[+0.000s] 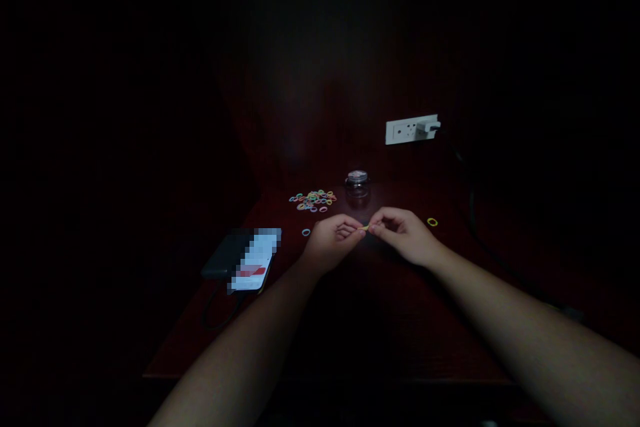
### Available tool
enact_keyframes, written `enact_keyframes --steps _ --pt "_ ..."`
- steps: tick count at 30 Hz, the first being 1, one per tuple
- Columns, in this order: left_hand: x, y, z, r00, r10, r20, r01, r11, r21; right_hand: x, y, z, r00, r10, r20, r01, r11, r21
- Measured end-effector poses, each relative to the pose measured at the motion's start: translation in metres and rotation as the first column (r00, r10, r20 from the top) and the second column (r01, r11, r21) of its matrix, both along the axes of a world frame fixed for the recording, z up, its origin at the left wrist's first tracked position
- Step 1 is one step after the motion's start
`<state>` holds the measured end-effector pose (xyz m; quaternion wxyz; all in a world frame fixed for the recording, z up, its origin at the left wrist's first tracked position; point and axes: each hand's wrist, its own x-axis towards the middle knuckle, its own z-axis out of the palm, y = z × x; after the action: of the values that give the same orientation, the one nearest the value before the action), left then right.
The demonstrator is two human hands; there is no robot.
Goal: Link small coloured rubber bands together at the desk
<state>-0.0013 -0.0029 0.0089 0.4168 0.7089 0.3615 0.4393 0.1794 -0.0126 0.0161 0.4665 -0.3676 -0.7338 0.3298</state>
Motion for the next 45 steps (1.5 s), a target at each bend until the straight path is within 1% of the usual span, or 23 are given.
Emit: enact_keyframes --steps 4,9,15,19,24,26,28,36,41,45 --pt "-0.0002 -0.0002 -0.0005 1.0 0.004 0.015 -0.004 1.0 -0.004 0.0001 0.0 -0.0006 1.0 0.021 0.006 -0.021 1.0 -0.022" --pt "-0.0001 -0.0007 -0.0002 1.0 -0.007 0.012 0.007 1.0 -0.007 -0.0012 -0.0013 -0.0001 0.998 0.05 -0.025 -0.051 0.997 -0.059" --pt "0.0009 -0.0041 0.0031 1.0 0.0 -0.01 0.0 1.0 -0.019 -0.0024 -0.0013 -0.0003 0.998 0.053 -0.043 -0.054 0.998 -0.023" --pt "0.0012 -0.0056 0.005 0.999 -0.003 -0.037 0.002 1.0 -0.021 -0.0015 -0.0013 0.0 0.999 0.043 -0.01 -0.043 0.999 -0.019" --pt "-0.0003 -0.0017 0.0007 0.999 -0.016 -0.029 0.016 1.0 0.004 0.0 -0.001 -0.0002 0.999 0.013 0.036 -0.013 1.0 0.007" --pt "-0.0012 -0.0003 -0.001 0.999 -0.019 -0.033 0.02 0.999 0.027 0.0004 -0.0005 -0.0003 1.0 0.029 0.007 -0.029 1.0 -0.001" --pt "-0.0018 -0.0002 -0.0011 0.999 -0.011 -0.036 0.013 0.999 0.049 0.0009 0.0005 -0.0001 0.998 0.048 -0.041 -0.049 0.998 -0.036" --pt "-0.0002 -0.0045 0.0056 0.998 0.043 -0.037 -0.04 0.995 0.091 0.0018 0.0035 -0.0005 0.977 0.049 -0.206 -0.078 0.988 -0.133" --pt "0.0007 -0.0049 0.0041 0.998 0.032 -0.05 -0.026 0.993 0.113 -0.0015 0.0012 -0.0024 0.969 0.103 -0.224 -0.149 0.97 -0.195" --pt "0.0002 -0.0055 0.0032 0.998 0.007 -0.056 -0.001 0.993 0.122 -0.0009 0.0015 -0.0026 0.966 0.109 -0.233 -0.159 0.965 -0.207"
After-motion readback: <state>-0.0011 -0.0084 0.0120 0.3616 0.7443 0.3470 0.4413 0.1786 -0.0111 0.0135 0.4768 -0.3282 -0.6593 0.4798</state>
